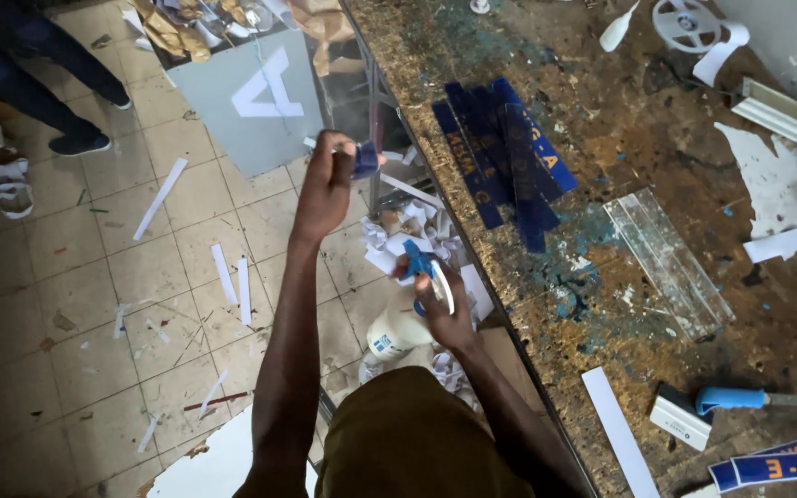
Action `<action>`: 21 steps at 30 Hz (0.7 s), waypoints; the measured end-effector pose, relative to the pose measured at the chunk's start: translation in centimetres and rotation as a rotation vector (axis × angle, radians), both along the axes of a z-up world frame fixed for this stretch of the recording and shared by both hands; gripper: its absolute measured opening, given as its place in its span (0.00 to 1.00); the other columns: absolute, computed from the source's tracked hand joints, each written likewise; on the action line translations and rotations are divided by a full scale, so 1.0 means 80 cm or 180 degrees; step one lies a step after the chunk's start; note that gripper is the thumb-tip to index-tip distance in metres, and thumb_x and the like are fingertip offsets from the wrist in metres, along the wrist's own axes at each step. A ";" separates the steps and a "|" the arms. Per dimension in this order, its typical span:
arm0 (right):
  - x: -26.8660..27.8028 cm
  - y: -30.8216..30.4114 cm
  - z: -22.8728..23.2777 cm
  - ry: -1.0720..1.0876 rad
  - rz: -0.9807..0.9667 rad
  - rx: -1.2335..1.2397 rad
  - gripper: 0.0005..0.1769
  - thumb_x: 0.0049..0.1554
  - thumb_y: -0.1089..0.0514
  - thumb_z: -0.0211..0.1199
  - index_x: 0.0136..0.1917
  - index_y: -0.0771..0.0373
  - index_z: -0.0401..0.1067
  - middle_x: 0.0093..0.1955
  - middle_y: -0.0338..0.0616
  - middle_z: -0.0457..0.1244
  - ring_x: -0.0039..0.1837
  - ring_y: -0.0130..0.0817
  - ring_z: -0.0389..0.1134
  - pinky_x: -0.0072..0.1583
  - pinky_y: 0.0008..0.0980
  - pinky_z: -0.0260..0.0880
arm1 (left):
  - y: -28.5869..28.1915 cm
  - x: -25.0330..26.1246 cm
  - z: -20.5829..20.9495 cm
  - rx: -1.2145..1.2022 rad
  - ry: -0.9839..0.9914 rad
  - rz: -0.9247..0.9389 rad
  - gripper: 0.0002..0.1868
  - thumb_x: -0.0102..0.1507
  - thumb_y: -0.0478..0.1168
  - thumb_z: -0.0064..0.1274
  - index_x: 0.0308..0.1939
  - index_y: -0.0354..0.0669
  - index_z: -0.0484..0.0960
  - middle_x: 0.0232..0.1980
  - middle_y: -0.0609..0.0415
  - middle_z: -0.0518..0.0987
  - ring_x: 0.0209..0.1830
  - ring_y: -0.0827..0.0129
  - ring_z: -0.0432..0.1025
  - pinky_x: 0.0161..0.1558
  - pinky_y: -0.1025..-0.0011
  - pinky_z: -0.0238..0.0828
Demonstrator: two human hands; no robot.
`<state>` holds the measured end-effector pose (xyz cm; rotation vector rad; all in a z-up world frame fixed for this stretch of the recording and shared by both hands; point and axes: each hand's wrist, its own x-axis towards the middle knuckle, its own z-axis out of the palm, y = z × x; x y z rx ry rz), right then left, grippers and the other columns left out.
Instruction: The person applies a blue vinyl sticker with yellow text onto a clear acrylic sheet. They use a spray bottle to wet the surface, position the sticker, and smooth it down with their hands. They then use a squeegee tool to press the sticker firmly and remove air bubbles, followed by trimming the edges with a utility knife.
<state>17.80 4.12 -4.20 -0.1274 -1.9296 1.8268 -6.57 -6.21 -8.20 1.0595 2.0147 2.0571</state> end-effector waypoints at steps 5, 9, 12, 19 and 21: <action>-0.014 0.016 -0.095 -0.0340 -0.0502 0.0022 0.16 0.71 0.47 0.66 0.45 0.58 0.77 0.34 0.44 0.70 0.40 0.31 0.72 0.46 0.33 0.73 | 0.003 0.010 -0.007 -0.0223 0.0391 0.0000 0.08 0.85 0.40 0.36 0.60 0.44 0.71 0.43 0.45 0.73 0.44 0.57 0.73 0.53 0.55 0.72; -0.027 -0.012 -0.089 -0.0172 -0.1068 -0.0137 0.15 0.67 0.54 0.75 0.50 0.68 0.76 0.38 0.53 0.69 0.47 0.39 0.72 0.51 0.40 0.74 | 0.005 0.017 -0.013 -0.0220 0.0259 -0.0014 0.09 0.86 0.42 0.35 0.59 0.47 0.72 0.38 0.54 0.69 0.38 0.64 0.70 0.48 0.59 0.71; -0.019 0.016 -0.124 -0.0069 -0.0356 0.0105 0.12 0.70 0.55 0.67 0.44 0.60 0.81 0.36 0.41 0.71 0.42 0.30 0.70 0.51 0.32 0.74 | 0.001 0.019 -0.030 -0.0109 0.0217 0.0190 0.08 0.85 0.41 0.38 0.57 0.46 0.73 0.42 0.52 0.70 0.42 0.65 0.70 0.51 0.61 0.73; -0.022 0.027 -0.151 -0.0259 -0.0427 0.0420 0.16 0.71 0.49 0.68 0.45 0.60 0.82 0.36 0.44 0.74 0.43 0.32 0.73 0.53 0.40 0.75 | -0.005 0.028 -0.071 0.0414 0.0010 0.0496 0.12 0.84 0.40 0.32 0.53 0.46 0.73 0.41 0.54 0.69 0.42 0.65 0.68 0.52 0.63 0.73; -0.022 0.024 -0.142 -0.0396 -0.0306 0.0838 0.28 0.67 0.31 0.61 0.57 0.56 0.83 0.52 0.36 0.75 0.56 0.30 0.74 0.58 0.36 0.73 | -0.003 0.027 -0.087 0.0650 0.0175 0.0422 0.18 0.84 0.56 0.35 0.49 0.50 0.70 0.46 0.59 0.71 0.46 0.72 0.68 0.56 0.67 0.67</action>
